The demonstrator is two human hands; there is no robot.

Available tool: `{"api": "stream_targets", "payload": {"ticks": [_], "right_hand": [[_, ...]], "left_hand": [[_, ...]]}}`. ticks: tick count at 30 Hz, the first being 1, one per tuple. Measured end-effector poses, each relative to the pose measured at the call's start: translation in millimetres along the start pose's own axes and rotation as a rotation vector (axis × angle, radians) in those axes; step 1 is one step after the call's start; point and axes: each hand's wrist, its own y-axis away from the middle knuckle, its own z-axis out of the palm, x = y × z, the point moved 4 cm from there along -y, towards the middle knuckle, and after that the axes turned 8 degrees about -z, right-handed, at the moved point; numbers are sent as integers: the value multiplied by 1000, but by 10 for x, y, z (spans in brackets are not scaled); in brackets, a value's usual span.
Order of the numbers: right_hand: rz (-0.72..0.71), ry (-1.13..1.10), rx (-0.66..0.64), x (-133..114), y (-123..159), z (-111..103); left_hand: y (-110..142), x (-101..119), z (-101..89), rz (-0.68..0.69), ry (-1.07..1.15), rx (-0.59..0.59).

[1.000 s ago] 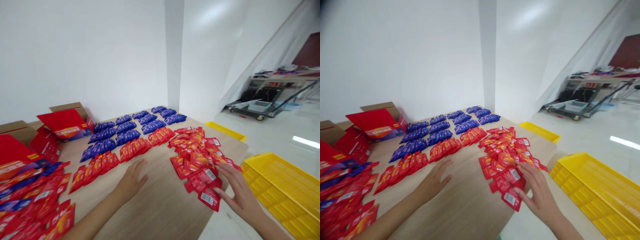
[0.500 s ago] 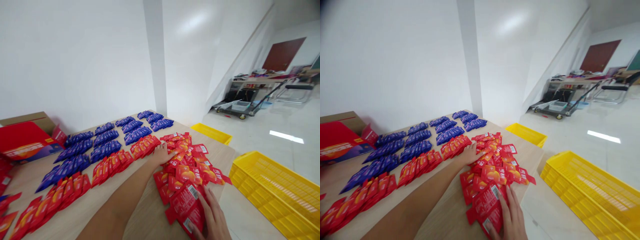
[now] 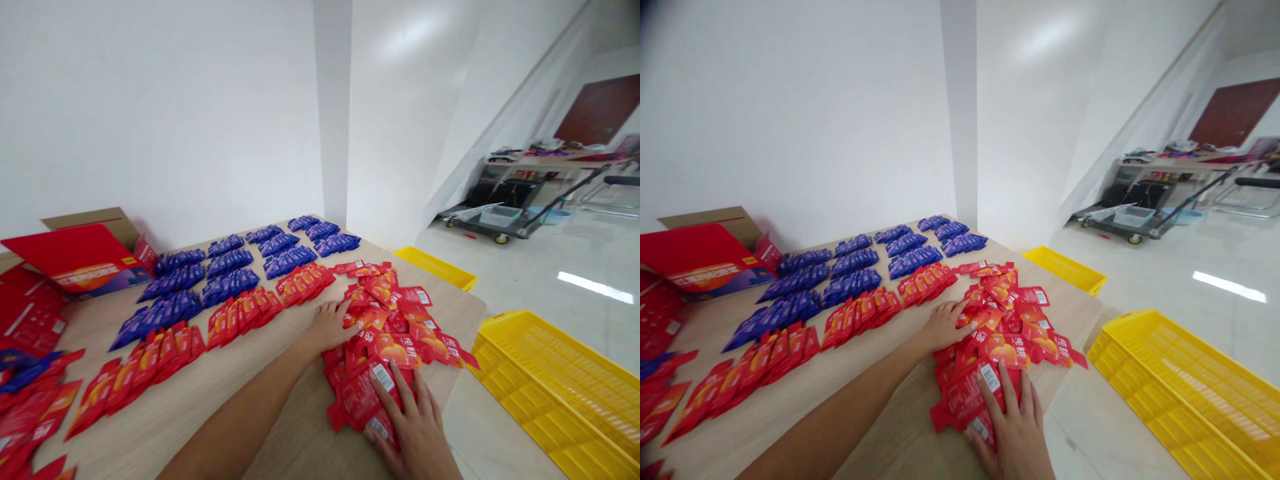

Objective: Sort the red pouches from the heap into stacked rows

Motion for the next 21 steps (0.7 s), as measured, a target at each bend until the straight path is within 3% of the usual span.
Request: {"api": "stream_targets", "payload": {"ticks": [6, 12, 16, 21], "right_hand": [[-60, -137, -191, -399, 28, -1], [-150, -321, -473, -1249, -74, 21], [-206, -425, -539, -1917, -285, 9], [-351, -514, -556, -2759, -489, 5]], "left_hand": [[583, -144, -49, 13, 20, 21], [1239, -358, -119, 57, 28, 22], [1742, -715, -212, 42, -5, 37], [2460, -1367, -368, -65, -46, -16]]}}
